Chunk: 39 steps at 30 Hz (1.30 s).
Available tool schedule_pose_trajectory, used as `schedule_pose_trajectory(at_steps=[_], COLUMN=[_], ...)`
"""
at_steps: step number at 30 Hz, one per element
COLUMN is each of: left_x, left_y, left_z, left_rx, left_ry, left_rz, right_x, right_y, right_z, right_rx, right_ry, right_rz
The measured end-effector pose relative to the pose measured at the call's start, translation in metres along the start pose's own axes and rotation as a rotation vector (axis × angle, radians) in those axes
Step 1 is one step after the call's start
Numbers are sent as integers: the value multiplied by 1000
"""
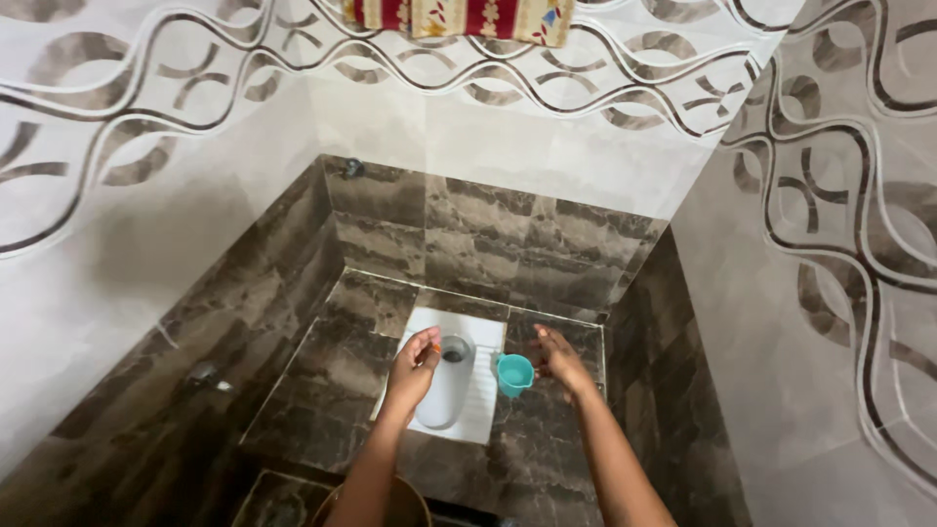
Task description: The person scrubs the tiled floor and a floor drain with a blue brush and water from a bucket, then uses a small plastic cup to rinse the floor, a faucet, and the interior of the bucket.
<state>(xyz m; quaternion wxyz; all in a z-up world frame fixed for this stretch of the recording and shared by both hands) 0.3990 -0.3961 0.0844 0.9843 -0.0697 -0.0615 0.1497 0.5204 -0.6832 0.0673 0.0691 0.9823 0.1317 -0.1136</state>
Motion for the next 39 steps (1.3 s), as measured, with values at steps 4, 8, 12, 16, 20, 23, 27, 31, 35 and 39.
schedule_pose_trajectory(at_steps=[4,8,12,16,20,23,27,31,35,39], left_x=[2,10,16,19,16,8,-2,-4,9,25], left_y=[-21,-38,-47,-45,-30,-13,15,41,37,4], left_z=[-17,-33,-43,-57,-62,-48,-15,10,15,-1], left_rx=[42,64,61,3,-9,42,144,124,93,99], left_ry=[67,39,117,85,43,75,18,-24,5,20], left_rz=[8,-4,-32,-67,-91,-94,-83,-134,-179,-219], right_x=[12,24,21,5,-11,-25,-39,-52,-71,-80], right_y=[25,43,55,65,67,65,63,62,63,71], right_z=[15,24,27,33,38,45,51,56,62,72], right_rx=[-8,19,-16,-9,71,135,279,339,382,381], right_ry=[-34,-42,-62,-43,-60,-114,-47,-74,-52,-64], right_rz=[24,26,83,92,143,177,217,260,303,383])
Point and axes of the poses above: each hand's wrist, its own x-axis towards the middle knuckle, its own y-axis out of the back of the hand, z = x × y, the point moved 2 cm from there along x, towards the middle knuckle, and after that the axes turned 2 degrees about -x, right-handed, at the moved point
